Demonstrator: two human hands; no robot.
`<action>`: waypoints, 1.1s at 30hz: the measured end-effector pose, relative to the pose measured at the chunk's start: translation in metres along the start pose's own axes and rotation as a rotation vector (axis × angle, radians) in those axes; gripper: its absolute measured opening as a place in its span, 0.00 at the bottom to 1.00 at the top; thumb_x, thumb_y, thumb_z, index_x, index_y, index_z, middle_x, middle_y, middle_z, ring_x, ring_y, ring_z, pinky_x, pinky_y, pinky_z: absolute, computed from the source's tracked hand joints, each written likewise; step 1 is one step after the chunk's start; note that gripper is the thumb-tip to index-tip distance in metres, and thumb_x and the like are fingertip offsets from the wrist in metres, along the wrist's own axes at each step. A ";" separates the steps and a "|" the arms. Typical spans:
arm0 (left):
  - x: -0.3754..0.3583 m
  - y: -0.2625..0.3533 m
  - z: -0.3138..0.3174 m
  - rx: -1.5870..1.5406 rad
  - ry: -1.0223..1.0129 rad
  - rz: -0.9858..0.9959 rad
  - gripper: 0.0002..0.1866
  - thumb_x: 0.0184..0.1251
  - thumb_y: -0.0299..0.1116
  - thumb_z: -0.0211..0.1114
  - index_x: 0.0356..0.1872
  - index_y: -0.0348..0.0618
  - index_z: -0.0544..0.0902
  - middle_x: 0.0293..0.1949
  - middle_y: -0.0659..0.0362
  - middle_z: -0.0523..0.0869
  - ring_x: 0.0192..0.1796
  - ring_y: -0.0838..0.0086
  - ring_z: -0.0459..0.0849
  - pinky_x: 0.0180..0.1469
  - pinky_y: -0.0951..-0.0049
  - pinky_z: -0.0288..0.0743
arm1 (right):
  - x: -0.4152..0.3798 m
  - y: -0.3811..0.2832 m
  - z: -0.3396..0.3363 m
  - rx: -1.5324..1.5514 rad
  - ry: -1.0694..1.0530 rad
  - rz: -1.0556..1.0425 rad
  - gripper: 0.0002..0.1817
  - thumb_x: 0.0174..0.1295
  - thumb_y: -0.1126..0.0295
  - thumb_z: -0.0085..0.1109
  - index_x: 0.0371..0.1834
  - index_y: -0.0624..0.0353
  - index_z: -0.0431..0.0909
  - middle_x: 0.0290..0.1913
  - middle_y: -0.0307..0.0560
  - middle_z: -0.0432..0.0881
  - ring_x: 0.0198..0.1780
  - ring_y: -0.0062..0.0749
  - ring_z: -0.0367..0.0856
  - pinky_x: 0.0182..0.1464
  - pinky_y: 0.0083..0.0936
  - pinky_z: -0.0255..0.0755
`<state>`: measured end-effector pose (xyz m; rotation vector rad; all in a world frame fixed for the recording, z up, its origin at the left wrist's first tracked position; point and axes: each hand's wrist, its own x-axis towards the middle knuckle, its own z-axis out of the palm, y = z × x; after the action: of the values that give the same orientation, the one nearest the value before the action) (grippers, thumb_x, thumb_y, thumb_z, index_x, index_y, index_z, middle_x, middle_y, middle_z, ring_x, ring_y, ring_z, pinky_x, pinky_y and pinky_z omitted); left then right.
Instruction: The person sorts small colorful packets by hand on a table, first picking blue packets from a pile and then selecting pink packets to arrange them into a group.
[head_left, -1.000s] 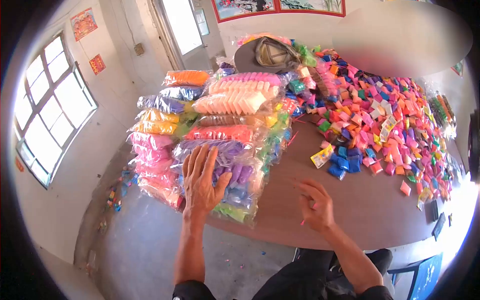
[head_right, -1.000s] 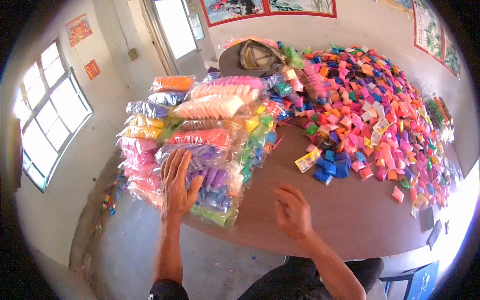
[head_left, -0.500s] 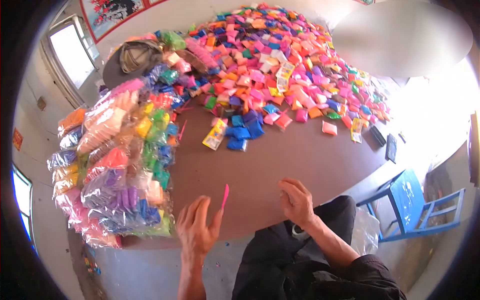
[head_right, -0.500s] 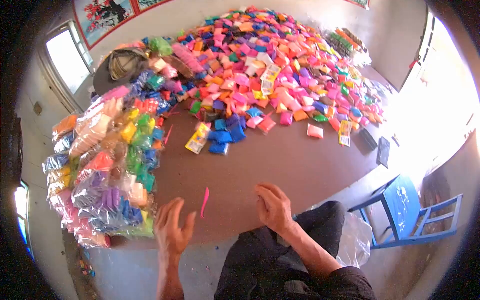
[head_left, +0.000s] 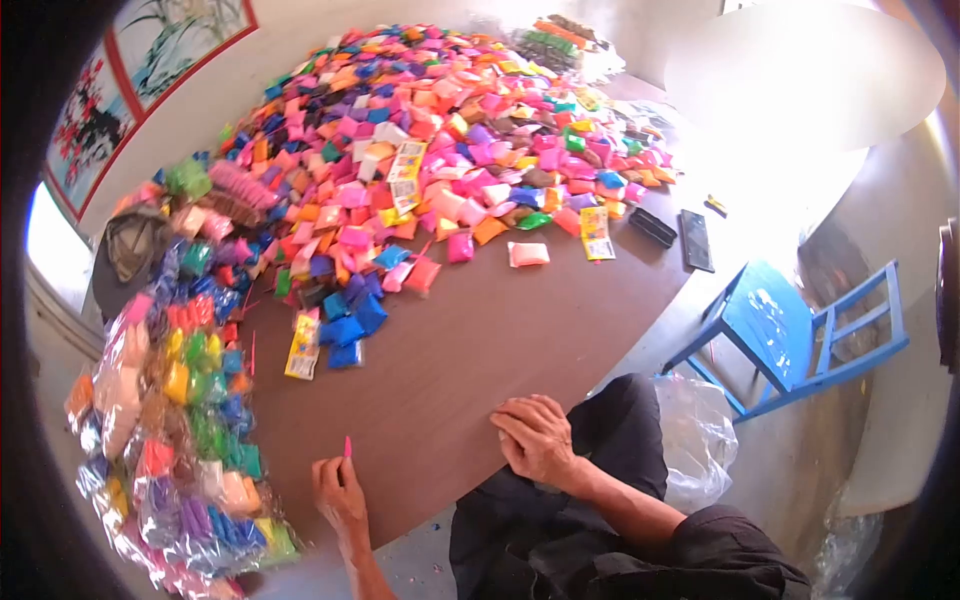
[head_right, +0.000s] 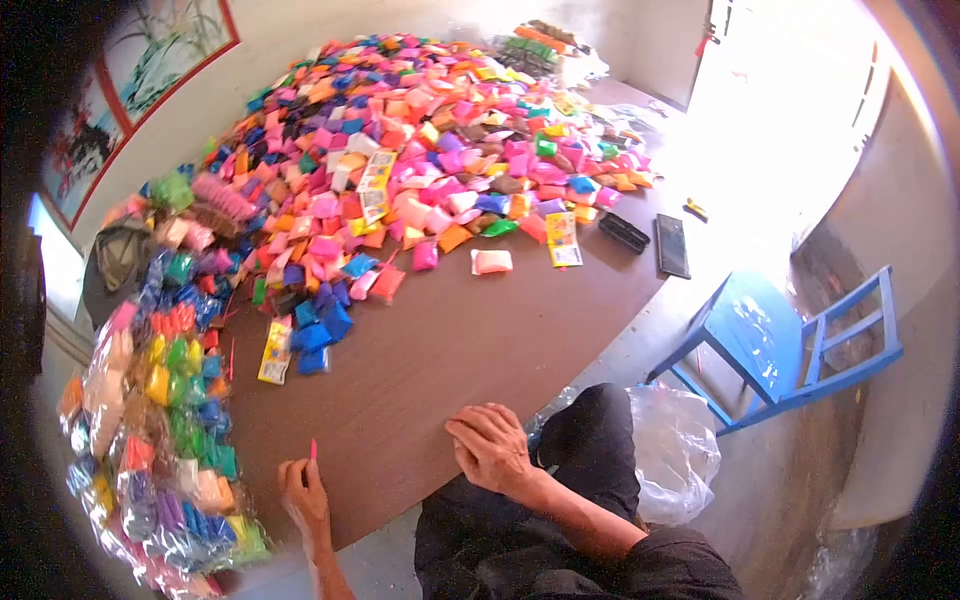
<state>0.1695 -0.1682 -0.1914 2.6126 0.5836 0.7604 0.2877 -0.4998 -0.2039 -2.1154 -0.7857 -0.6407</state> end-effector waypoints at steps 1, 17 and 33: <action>0.002 0.001 0.000 0.005 0.003 0.005 0.05 0.75 0.29 0.72 0.46 0.40 0.88 0.48 0.52 0.86 0.50 0.54 0.87 0.50 0.56 0.82 | -0.002 0.001 0.001 0.006 0.005 0.002 0.15 0.64 0.74 0.69 0.55 0.55 0.89 0.57 0.45 0.89 0.62 0.42 0.88 0.69 0.48 0.76; -0.002 -0.023 0.014 0.044 -0.007 0.016 0.05 0.78 0.26 0.68 0.44 0.34 0.83 0.45 0.49 0.82 0.48 0.52 0.84 0.51 0.54 0.79 | -0.018 0.009 0.006 0.128 0.013 0.025 0.17 0.67 0.73 0.72 0.59 0.56 0.87 0.61 0.44 0.88 0.65 0.40 0.85 0.73 0.46 0.73; 0.001 -0.021 0.014 0.120 0.045 0.041 0.07 0.78 0.29 0.68 0.43 0.34 0.83 0.43 0.50 0.81 0.45 0.54 0.85 0.47 0.54 0.77 | -0.021 0.014 0.003 0.200 -0.009 0.009 0.16 0.69 0.71 0.73 0.58 0.56 0.87 0.61 0.44 0.87 0.65 0.40 0.85 0.73 0.45 0.74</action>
<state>0.1730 -0.1532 -0.2113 2.7310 0.6079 0.8223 0.2843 -0.5112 -0.2264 -1.9396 -0.8105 -0.5254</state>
